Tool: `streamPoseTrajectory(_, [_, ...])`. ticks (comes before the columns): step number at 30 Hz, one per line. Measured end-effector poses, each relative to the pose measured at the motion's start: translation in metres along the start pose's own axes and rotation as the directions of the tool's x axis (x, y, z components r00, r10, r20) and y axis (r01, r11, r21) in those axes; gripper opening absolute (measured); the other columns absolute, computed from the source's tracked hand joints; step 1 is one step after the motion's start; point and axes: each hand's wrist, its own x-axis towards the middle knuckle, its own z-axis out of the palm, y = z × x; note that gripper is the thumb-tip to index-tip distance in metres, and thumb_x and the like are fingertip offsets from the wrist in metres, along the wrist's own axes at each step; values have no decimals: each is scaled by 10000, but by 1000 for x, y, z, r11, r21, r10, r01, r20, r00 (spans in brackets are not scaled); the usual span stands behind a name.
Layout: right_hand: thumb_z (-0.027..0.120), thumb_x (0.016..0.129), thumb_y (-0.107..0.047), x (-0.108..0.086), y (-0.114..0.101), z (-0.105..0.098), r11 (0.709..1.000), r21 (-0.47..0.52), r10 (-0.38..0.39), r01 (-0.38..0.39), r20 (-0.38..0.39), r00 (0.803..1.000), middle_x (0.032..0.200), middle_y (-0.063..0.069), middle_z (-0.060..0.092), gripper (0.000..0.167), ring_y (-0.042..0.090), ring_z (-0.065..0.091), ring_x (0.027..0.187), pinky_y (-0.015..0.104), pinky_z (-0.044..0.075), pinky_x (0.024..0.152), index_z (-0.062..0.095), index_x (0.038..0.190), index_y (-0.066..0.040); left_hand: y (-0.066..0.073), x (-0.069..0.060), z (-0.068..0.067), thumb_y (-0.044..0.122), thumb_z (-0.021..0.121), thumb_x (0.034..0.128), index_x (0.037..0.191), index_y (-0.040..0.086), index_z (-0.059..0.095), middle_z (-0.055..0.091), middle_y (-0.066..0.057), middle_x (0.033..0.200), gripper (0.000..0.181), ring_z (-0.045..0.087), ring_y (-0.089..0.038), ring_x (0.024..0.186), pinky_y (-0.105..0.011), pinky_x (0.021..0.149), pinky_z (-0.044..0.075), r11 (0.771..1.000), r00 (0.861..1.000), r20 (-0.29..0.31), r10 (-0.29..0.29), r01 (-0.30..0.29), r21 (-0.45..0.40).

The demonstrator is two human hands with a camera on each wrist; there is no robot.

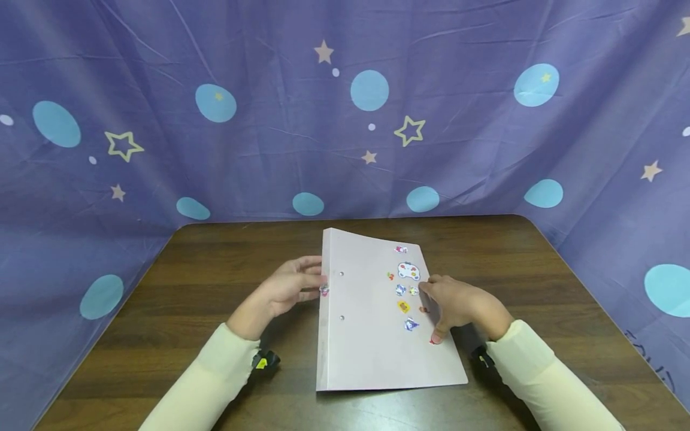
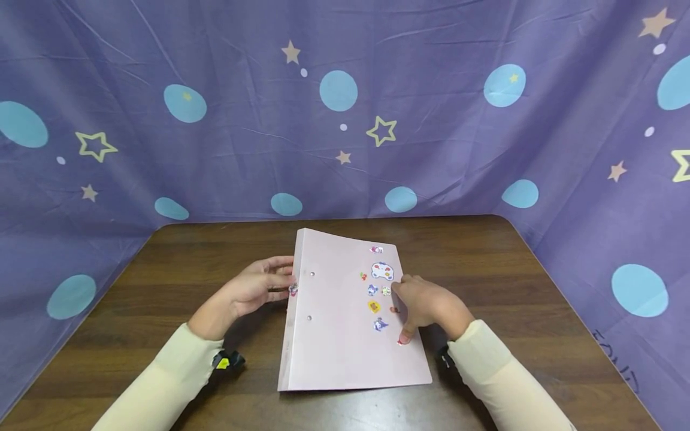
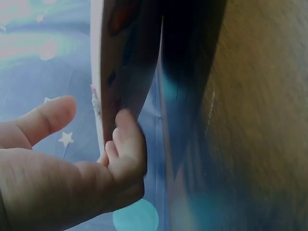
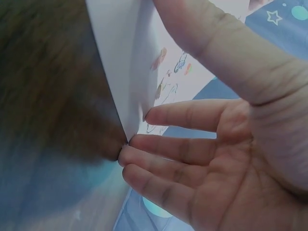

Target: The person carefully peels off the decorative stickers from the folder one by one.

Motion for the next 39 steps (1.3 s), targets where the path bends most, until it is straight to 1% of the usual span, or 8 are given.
streamPoseTrajectory(6, [1006,565,-392,0,1,0,1000,7,4,-4,8,1000,1522,218,445,1153,386,452,1355,580,420,1090,464,1504,-1,2,-6,5,-47,650,930,1589,78,249,481,-270,1421,782,643,-267,1015,-565,957,528,1000,999,29,-13,13,-11])
streamPoseTrajectory(15, [1004,577,-377,-2,2,-3,999,45,-1,1,16,1000,1527,220,443,1157,386,462,1354,572,414,1100,445,1515,7,1,-7,12,-164,652,852,1610,132,218,488,-279,1388,922,663,-276,996,-531,948,543,999,1000,5,-19,19,-36])
streamPoseTrajectory(19, [993,611,-374,-3,3,-5,998,45,-35,34,9,999,1523,236,446,1134,395,455,1371,552,400,1116,434,1513,26,1,-6,14,-179,640,840,1611,119,211,494,-283,1381,931,662,-278,999,-501,939,553,999,1000,-8,-18,17,-33])
streamPoseTrajectory(23, [953,687,-394,-3,4,-6,997,62,-55,54,2,999,1520,239,453,1070,376,470,1363,537,403,1116,426,1520,23,0,-5,14,-174,639,845,1605,67,208,487,-288,1392,907,648,-282,1016,-495,940,553,1000,1000,-22,-20,20,-21])
streamPoseTrajectory(29, [891,773,-437,-5,5,-7,991,94,-90,93,-42,995,1441,165,530,943,275,538,1231,499,452,1058,472,1500,-6,0,-4,15,-148,634,875,1570,-32,243,503,-270,1400,806,634,-277,1049,-491,960,543,1000,999,-21,-27,27,5])
streamPoseTrajectory(33, [866,815,-403,-8,2,-10,982,58,-172,178,-106,979,1354,143,585,817,271,572,1182,489,479,1018,533,1452,-16,0,-4,15,-146,631,879,1561,-51,247,501,-270,1406,788,635,-277,1058,-486,961,544,1000,1000,-9,-22,22,7])
streamPoseTrajectory(36, [863,833,-289,-10,-3,-11,962,19,-264,271,-172,949,1165,90,648,585,230,605,1043,436,517,922,635,1302,-24,-1,-3,14,-142,632,880,1563,-49,234,497,-272,1412,796,635,-276,1066,-486,965,542,1000,1000,0,-20,20,6])
streamPoseTrajectory(39, [851,830,-161,-10,-8,-11,943,7,-324,333,-219,920,940,3,625,308,170,569,861,353,504,784,685,1075,-73,-1,-3,13,-141,633,878,1564,-47,233,498,-273,1412,800,636,-277,1067,-493,972,538,1000,1000,3,-19,19,-1])
